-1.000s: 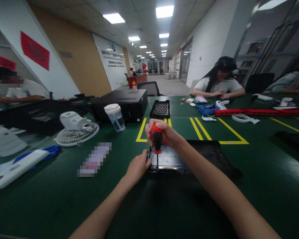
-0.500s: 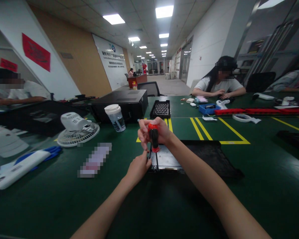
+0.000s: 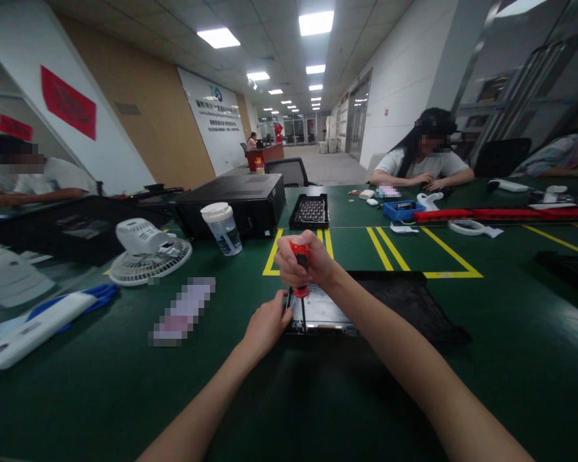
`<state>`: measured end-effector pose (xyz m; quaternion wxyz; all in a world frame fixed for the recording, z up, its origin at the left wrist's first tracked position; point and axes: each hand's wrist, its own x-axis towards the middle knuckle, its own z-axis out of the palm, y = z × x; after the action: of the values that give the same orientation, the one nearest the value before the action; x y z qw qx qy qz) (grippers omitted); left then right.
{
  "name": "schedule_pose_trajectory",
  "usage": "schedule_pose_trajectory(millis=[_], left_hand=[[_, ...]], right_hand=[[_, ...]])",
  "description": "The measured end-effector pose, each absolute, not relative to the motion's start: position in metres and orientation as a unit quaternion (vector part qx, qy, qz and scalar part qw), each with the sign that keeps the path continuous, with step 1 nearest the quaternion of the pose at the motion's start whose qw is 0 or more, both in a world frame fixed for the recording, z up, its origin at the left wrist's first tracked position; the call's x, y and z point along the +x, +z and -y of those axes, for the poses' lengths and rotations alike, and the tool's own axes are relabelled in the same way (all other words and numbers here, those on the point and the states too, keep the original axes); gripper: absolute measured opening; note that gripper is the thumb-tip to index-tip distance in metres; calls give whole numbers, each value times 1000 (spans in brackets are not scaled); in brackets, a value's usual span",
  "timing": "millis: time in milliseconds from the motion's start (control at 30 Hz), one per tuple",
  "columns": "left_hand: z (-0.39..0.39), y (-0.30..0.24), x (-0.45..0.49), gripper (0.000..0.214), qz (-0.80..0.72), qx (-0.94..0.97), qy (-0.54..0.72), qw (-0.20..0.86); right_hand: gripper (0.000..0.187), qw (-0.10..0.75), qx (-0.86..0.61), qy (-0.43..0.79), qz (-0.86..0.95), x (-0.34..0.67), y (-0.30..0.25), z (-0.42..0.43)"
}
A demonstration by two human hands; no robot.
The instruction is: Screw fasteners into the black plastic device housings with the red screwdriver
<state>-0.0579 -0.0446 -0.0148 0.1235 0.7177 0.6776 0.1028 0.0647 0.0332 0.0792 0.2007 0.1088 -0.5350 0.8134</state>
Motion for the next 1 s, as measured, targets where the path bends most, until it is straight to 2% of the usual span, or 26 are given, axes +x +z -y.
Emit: schedule_pose_trajectory(millis=[267, 533, 1000], left_hand=[[46, -11, -56, 34, -683, 712, 95, 127], [45, -16, -57, 32, -672, 722, 113, 120], [46, -15, -56, 32, -678, 715, 113, 127]], right_hand=[[32, 261, 57, 791, 551, 70, 80, -26], [23, 294, 79, 766, 567, 73, 81, -17], [26, 353, 95, 743, 561, 72, 81, -9]])
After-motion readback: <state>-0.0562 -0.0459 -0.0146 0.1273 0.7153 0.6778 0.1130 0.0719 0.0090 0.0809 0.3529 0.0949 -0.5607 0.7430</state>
